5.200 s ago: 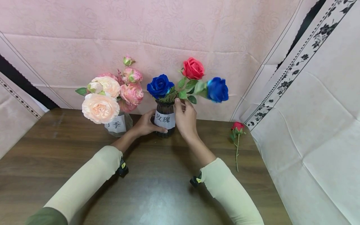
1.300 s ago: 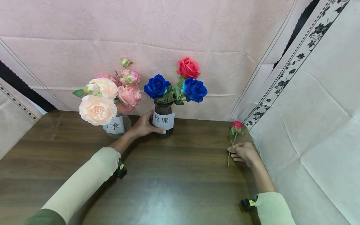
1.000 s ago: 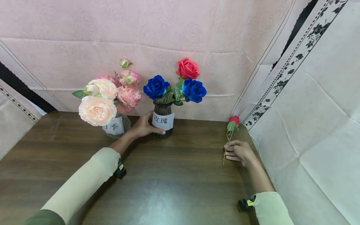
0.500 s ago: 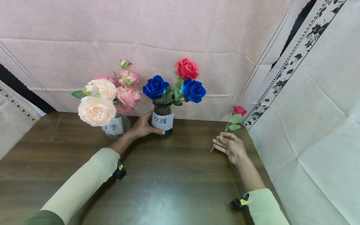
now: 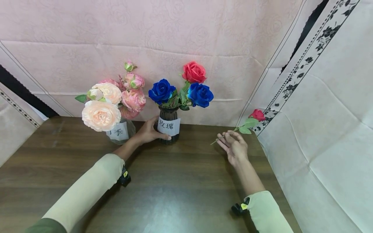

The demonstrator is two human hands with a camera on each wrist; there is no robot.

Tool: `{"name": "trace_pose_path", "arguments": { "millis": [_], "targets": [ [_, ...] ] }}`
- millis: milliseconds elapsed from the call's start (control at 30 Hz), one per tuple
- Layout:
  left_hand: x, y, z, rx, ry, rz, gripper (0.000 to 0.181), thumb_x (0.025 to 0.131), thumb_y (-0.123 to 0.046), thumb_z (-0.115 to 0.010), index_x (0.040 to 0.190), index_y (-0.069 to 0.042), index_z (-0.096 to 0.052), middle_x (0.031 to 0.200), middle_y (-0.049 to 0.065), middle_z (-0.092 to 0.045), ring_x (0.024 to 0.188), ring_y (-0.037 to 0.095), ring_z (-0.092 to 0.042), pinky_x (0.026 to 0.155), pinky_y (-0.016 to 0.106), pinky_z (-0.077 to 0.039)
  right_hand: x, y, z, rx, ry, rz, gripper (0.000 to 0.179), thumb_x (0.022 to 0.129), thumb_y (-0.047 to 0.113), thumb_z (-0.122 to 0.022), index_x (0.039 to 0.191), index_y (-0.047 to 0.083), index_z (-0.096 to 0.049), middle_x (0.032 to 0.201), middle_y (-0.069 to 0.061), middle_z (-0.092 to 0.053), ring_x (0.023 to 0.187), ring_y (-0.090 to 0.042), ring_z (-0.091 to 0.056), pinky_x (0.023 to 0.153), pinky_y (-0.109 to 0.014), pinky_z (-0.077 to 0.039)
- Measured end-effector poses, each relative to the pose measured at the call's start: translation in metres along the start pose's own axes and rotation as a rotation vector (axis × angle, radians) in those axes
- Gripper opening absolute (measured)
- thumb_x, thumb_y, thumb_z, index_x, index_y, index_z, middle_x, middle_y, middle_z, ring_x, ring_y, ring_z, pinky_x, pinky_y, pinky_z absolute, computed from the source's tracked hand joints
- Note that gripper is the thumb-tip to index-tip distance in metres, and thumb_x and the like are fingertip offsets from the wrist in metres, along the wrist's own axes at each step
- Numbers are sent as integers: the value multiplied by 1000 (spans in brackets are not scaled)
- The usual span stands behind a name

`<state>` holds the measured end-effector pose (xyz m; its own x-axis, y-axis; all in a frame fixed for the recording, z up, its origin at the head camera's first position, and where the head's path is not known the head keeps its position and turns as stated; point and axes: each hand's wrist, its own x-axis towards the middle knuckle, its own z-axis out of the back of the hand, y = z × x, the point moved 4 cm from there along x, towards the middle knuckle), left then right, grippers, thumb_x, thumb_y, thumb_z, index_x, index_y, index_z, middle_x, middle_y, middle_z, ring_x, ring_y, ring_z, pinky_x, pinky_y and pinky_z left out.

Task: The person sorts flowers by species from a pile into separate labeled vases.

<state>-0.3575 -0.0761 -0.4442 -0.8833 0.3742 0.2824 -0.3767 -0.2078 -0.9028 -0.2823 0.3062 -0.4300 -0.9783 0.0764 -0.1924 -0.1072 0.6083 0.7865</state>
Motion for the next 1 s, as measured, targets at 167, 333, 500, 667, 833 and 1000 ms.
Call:
{"name": "trace_pose_path", "arguments": {
  "millis": [167, 333, 500, 667, 833, 1000],
  "targets": [
    [1, 0, -1, -9, 5, -3, 85, 82, -5, -101, 156, -7, -59, 150, 18, -72, 141, 38, -69, 125, 58, -52, 2, 0, -11, 46, -10, 59, 12, 110, 2, -64, 100, 8, -68, 96, -9, -82, 103, -26, -87, 92, -44, -71],
    [0, 3, -2, -17, 8, 34, 89, 82, -8, -102, 159, -11, -57, 154, 15, -70, 144, 36, -67, 128, 58, -50, 4, 1, -21, 85, -13, 103, 12, 110, 0, -62, 100, 5, -66, 96, -11, -83, 101, -27, -87, 91, -46, -72],
    [0, 4, -1, -19, 9, 50, 92, 82, -9, -102, 161, -12, -55, 155, 15, -69, 145, 37, -66, 128, 58, -49, 7, 2, -30, 115, -2, 129, 12, 110, 0, -63, 99, 5, -66, 96, -11, -82, 103, -28, -87, 93, -46, -71],
    [1, 4, 0, -6, 3, 53, 90, 82, -10, -103, 159, -12, -57, 154, 14, -69, 145, 36, -66, 128, 58, -49, 8, 3, -45, 166, 12, 155, 11, 108, 1, -66, 99, 5, -67, 94, -11, -81, 102, -29, -87, 93, -47, -71],
    [1, 3, -1, -17, 6, 45, 92, 82, -8, -102, 161, -11, -55, 154, 16, -69, 144, 37, -67, 127, 58, -50, 7, 3, -61, 211, 24, 182, 10, 108, 0, -67, 99, 5, -67, 93, -12, -82, 97, -29, -87, 89, -48, -72],
    [1, 3, -2, -23, 9, 37, 92, 82, -7, -102, 162, -11, -55, 153, 16, -70, 143, 37, -68, 126, 57, -51, 2, 4, -80, 183, 49, 214, 9, 108, 1, -68, 100, 6, -68, 94, -11, -83, 98, -28, -87, 90, -47, -72]
  ]
}}
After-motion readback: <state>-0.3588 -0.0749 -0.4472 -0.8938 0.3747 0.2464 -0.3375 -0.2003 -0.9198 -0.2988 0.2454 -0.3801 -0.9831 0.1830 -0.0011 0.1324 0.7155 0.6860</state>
